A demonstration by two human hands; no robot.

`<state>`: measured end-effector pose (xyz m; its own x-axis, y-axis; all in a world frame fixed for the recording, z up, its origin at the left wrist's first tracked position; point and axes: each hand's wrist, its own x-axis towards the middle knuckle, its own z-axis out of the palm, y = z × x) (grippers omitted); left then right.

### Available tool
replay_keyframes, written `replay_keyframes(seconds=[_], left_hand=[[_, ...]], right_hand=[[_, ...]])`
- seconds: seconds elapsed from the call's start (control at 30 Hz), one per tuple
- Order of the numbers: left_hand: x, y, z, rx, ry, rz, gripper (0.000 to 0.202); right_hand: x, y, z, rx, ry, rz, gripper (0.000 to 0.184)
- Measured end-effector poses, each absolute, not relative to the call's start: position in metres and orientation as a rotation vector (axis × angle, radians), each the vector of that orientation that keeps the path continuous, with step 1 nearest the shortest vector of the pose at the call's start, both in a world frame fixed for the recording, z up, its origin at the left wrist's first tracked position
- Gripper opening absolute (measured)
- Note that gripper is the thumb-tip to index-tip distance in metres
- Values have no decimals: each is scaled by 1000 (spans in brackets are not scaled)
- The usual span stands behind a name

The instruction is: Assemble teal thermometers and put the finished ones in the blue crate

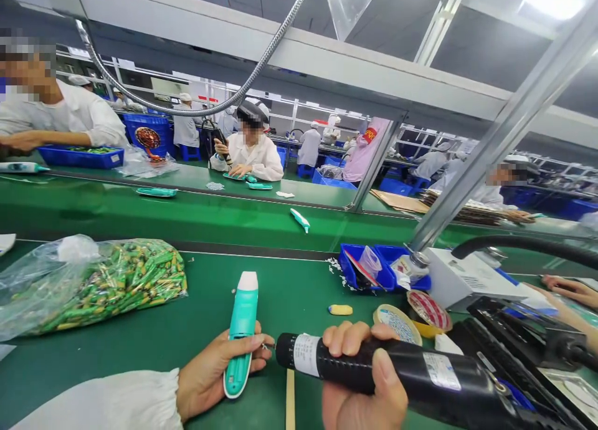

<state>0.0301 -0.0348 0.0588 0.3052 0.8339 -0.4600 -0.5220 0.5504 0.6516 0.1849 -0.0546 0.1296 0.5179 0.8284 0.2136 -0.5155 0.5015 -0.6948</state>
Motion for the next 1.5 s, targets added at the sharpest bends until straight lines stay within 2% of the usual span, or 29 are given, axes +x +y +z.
replay_keyframes(seconds=[0.2,0.8,1.17,1.37,1.5], left_hand=[[29,-32,58,480,916,967,36],[18,-16,58,669,1043,1128,32],[9,-15,60,628,1041,1138,34],[13,-22,59,546,951,1087,41],[17,-29,59,519,942,1037,37]], right_hand=[[181,-52,125,-592,-603,861,26],[174,-55,126,-599,-645,837,24],[175,-58,127,-595,-653,834,24],[172,-60,132,-579,-662,830,26],[170,-62,133,-577,-674,827,24]])
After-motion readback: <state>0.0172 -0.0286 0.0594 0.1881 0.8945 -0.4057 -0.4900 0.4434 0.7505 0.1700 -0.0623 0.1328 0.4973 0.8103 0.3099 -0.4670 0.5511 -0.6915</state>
